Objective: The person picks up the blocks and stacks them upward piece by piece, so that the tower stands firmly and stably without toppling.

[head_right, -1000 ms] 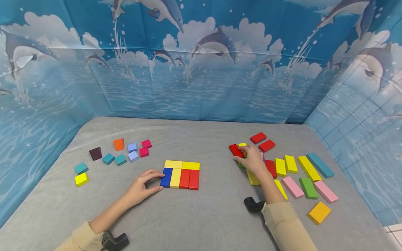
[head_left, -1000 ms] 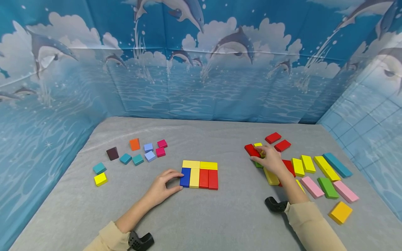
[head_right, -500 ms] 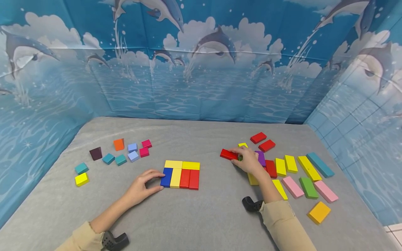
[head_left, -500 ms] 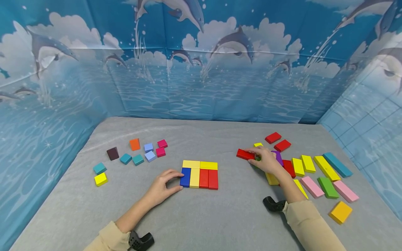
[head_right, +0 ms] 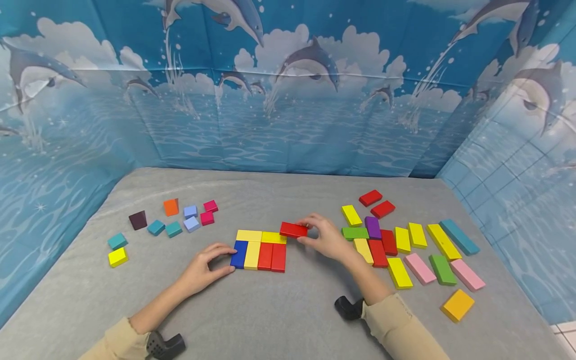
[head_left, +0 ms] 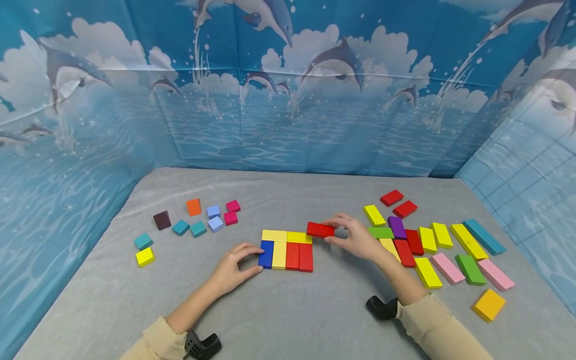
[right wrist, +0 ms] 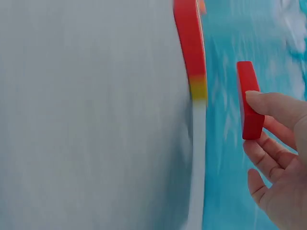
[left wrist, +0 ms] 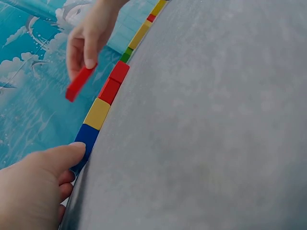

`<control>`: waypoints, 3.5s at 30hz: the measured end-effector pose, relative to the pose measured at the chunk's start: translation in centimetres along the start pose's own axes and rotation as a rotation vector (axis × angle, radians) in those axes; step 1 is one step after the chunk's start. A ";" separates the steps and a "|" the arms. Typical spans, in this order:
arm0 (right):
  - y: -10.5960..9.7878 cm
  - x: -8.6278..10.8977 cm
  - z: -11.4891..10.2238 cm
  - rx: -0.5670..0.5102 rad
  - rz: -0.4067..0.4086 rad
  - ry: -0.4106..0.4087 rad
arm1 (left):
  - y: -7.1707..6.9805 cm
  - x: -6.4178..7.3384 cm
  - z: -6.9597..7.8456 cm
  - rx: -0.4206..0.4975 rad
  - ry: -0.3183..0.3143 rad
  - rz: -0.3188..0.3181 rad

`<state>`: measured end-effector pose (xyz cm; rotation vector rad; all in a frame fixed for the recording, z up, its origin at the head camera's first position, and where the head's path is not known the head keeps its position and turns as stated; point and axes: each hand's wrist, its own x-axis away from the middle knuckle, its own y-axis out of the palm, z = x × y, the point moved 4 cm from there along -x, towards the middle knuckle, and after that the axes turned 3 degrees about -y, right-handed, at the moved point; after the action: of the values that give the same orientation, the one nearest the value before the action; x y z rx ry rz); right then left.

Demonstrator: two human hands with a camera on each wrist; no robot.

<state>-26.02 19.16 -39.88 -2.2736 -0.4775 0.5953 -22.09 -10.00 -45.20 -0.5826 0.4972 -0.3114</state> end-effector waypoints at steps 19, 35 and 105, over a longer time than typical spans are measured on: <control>9.1 0.4 -7.9 0.049 -0.241 -0.096 | -0.1 0.0 0.7 0.001 0.013 -0.006; 9.7 0.4 -8.2 0.316 -0.094 -0.222 | -0.1 0.1 0.2 -0.012 0.022 -0.002; -0.2 1.1 -1.7 0.045 0.009 -0.093 | -0.1 0.2 0.1 -0.004 -0.008 -0.022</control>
<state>-24.17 18.88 -38.95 -2.2134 -0.4946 0.7119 -21.88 -10.08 -45.14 -0.5935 0.4842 -0.3284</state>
